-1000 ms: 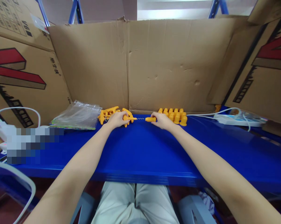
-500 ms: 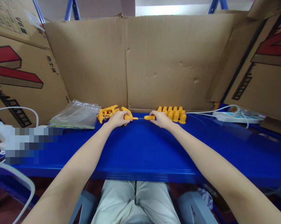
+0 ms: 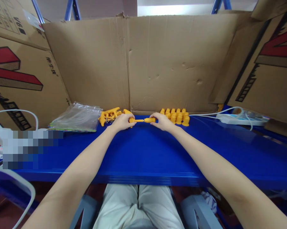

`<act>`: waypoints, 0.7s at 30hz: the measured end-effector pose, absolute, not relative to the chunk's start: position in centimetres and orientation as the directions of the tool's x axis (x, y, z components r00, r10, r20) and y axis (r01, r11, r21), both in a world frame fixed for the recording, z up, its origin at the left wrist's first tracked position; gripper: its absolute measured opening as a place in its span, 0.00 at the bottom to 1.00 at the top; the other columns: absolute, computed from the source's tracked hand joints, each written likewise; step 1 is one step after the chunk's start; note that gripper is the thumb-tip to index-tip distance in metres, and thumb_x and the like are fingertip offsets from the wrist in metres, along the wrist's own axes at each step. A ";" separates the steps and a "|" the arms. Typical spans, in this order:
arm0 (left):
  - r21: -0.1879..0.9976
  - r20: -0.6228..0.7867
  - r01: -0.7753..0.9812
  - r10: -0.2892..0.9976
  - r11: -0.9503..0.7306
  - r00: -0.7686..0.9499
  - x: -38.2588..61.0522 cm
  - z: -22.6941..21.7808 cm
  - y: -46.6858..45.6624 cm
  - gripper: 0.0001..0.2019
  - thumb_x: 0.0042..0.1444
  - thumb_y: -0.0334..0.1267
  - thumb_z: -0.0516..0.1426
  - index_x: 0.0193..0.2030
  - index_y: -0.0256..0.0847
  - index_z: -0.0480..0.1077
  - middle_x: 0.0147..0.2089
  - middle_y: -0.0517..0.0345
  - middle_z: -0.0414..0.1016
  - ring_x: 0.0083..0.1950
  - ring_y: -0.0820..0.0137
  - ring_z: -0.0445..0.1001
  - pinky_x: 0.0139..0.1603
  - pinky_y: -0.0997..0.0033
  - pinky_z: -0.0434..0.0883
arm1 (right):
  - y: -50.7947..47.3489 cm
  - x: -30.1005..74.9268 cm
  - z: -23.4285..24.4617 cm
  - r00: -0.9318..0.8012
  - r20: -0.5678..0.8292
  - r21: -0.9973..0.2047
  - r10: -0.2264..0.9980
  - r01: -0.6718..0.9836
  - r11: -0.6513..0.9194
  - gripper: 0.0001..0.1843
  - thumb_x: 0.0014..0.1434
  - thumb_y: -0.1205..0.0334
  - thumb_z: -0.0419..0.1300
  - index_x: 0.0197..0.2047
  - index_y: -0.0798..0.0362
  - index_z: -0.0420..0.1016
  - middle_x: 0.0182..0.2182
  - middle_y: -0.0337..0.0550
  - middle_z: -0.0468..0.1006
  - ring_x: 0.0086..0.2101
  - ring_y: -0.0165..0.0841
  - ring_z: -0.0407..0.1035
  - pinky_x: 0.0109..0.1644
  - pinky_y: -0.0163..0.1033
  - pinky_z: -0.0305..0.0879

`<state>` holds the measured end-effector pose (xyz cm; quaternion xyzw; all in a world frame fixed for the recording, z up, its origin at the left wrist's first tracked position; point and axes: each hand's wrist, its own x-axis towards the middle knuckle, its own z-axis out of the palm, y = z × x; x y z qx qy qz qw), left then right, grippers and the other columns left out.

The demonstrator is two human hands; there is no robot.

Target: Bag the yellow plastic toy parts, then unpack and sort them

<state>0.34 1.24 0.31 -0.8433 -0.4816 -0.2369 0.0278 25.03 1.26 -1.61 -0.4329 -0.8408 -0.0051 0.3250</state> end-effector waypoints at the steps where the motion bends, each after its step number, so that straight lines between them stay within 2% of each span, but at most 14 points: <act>1: 0.177 0.428 0.824 0.796 -0.538 0.427 0.4 0.3 1.2 0.15 0.51 0.44 0.58 0.43 0.41 0.74 0.28 0.59 0.75 0.30 0.69 0.72 0.32 0.72 0.63 | 1.3 25.0 -1.6 -0.418 0.561 -0.285 0.715 0.713 0.641 0.12 0.51 0.68 0.63 0.41 0.55 0.73 0.41 0.48 0.76 0.41 0.36 0.70 0.48 0.42 0.64; 4: 0.173 0.426 0.820 0.792 -0.546 0.438 0.5 0.3 1.2 0.15 0.51 0.44 0.58 0.44 0.41 0.74 0.29 0.57 0.76 0.31 0.68 0.73 0.33 0.72 0.63 | 1.4 25.1 -1.7 -0.409 0.577 -0.347 0.707 0.662 0.665 0.14 0.51 0.66 0.63 0.43 0.54 0.74 0.43 0.48 0.75 0.42 0.35 0.70 0.49 0.43 0.65; 6: 0.172 0.423 0.822 0.794 -0.543 0.436 0.5 0.3 1.2 0.15 0.51 0.43 0.58 0.44 0.40 0.74 0.30 0.57 0.76 0.31 0.68 0.72 0.33 0.72 0.63 | 1.5 25.2 -1.8 -0.378 0.562 -0.431 0.736 0.625 0.650 0.17 0.51 0.65 0.64 0.45 0.54 0.73 0.45 0.49 0.75 0.41 0.35 0.70 0.48 0.43 0.67; 11: 0.178 0.439 0.822 0.791 -0.541 0.426 0.1 0.0 1.7 0.14 0.51 0.44 0.58 0.41 0.40 0.74 0.28 0.57 0.75 0.29 0.69 0.71 0.30 0.73 0.61 | 1.7 25.5 -2.0 -0.320 0.410 -0.718 0.854 0.464 0.519 0.26 0.51 0.64 0.65 0.53 0.58 0.69 0.47 0.52 0.73 0.35 0.32 0.73 0.45 0.42 0.71; 14: 0.219 0.457 0.797 0.781 -0.563 0.426 -0.1 -0.2 2.0 0.13 0.52 0.45 0.57 0.40 0.40 0.74 0.27 0.59 0.74 0.27 0.71 0.70 0.29 0.73 0.61 | 1.9 25.9 -2.0 -0.308 0.360 -0.813 0.881 0.359 0.458 0.26 0.49 0.66 0.67 0.53 0.57 0.69 0.49 0.52 0.72 0.37 0.31 0.74 0.48 0.41 0.70; 18: 0.258 0.465 0.760 0.766 -0.596 0.443 -0.2 -0.3 2.2 0.12 0.51 0.45 0.57 0.39 0.40 0.74 0.25 0.60 0.73 0.25 0.73 0.69 0.29 0.74 0.61 | 1.8 26.1 -1.8 -0.307 0.292 -0.885 0.906 0.272 0.377 0.23 0.51 0.63 0.67 0.49 0.56 0.69 0.38 0.47 0.77 0.33 0.30 0.75 0.47 0.40 0.71; 21: 0.250 0.462 0.761 0.765 -0.599 0.449 -0.1 -0.1 2.1 0.13 0.51 0.44 0.57 0.40 0.40 0.74 0.25 0.60 0.74 0.25 0.73 0.68 0.29 0.74 0.60 | 1.2 25.7 -1.3 -0.298 0.223 -0.917 0.928 0.258 0.304 0.16 0.56 0.58 0.64 0.45 0.55 0.69 0.30 0.43 0.79 0.28 0.30 0.75 0.41 0.38 0.73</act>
